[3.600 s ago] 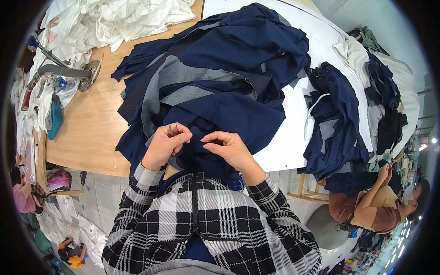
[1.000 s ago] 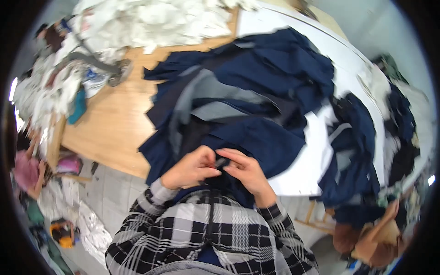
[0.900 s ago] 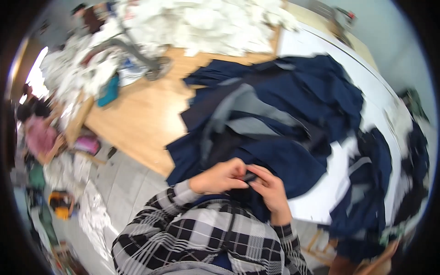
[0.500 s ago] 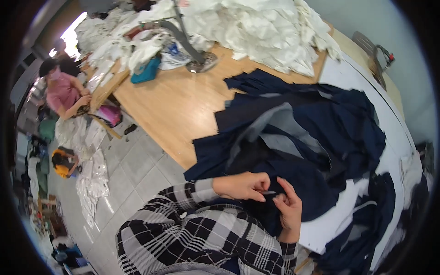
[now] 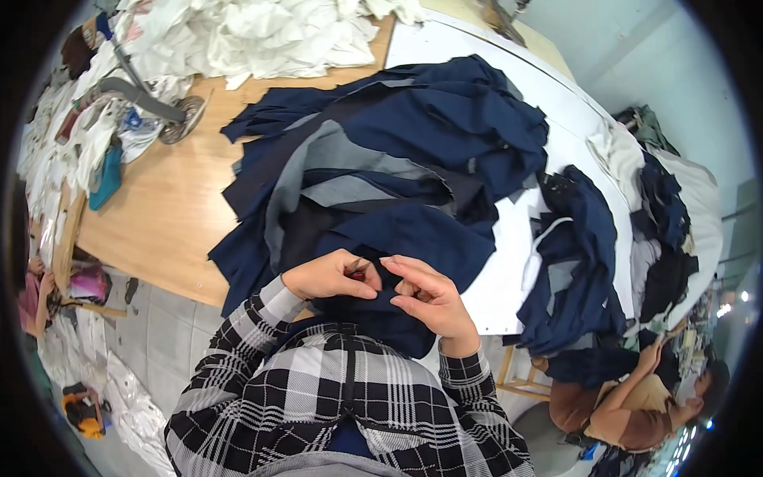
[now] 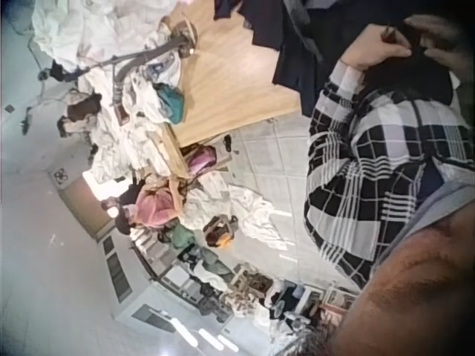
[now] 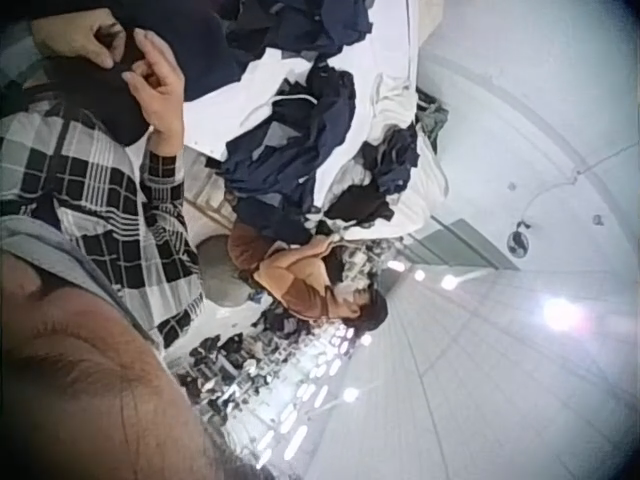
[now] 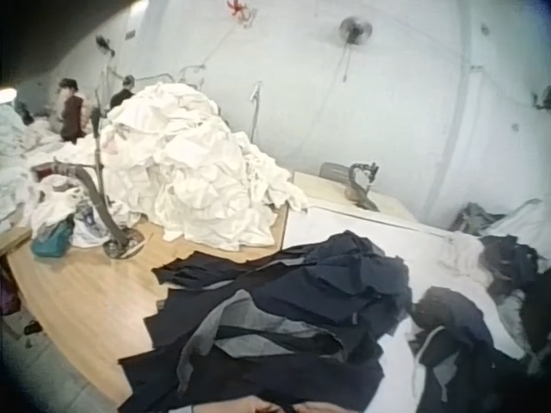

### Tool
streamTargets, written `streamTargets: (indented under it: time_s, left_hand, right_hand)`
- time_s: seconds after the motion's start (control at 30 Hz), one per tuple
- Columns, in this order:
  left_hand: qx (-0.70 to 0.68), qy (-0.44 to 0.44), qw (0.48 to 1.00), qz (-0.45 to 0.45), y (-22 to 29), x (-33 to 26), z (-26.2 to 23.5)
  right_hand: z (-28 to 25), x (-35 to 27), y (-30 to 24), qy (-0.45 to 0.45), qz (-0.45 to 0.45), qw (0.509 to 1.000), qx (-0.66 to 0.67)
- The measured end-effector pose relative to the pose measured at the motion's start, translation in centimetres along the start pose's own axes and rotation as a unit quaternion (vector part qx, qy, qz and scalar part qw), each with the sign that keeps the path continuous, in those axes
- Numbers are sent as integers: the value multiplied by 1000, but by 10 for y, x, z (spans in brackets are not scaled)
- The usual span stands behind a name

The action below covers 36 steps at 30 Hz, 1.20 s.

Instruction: Trimming excess threads from blue fabric pieces using a small pair of snips.

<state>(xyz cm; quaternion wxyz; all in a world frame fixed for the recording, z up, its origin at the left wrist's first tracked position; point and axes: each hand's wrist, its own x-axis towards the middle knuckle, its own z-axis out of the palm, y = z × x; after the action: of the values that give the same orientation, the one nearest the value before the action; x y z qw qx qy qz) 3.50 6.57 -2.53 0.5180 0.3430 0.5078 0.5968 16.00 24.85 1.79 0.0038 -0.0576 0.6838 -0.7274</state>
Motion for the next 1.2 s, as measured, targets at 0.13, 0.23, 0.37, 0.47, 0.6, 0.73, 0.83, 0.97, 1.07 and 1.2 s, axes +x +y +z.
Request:
streamTargets:
  time_s: [0.13,0.23,0.37,0.47,0.6,0.73,0.83,0.97,1.07,1.2]
  left_hand:
    - [-60,-10,997,-42,5,-1,5]
    - [-78,5,995,-67,3,-3,6]
    - [-105,65,988,-89,0,-6,2]
    - [-89,100,984,-116,-9,-2,10]
    - [-2,175,984,-6,-13,3,34]
    - [147,219,962,63,-5,-4,51]
    - [199,203,953,100,6,-13,58]
    - [181,213,956,92,-9,-24,49]
    - [240,299,915,128,-2,-16,45]
    - [274,194,937,93,-13,1,48]
  right_hand:
    - [-10,-26,0,109,5,994,-19]
    - [-36,-57,4,107,-12,966,-234]
    - [-44,-109,0,112,166,701,-685]
    - [-6,-96,-7,164,178,882,-405]
    - [45,-41,27,233,250,894,290]
    - [38,-26,47,177,172,874,419]
    - [39,-17,48,244,199,880,356]
    - [31,-14,46,311,175,882,309]
    - [24,-22,53,305,172,910,223]
    - [21,-28,48,280,160,920,221]
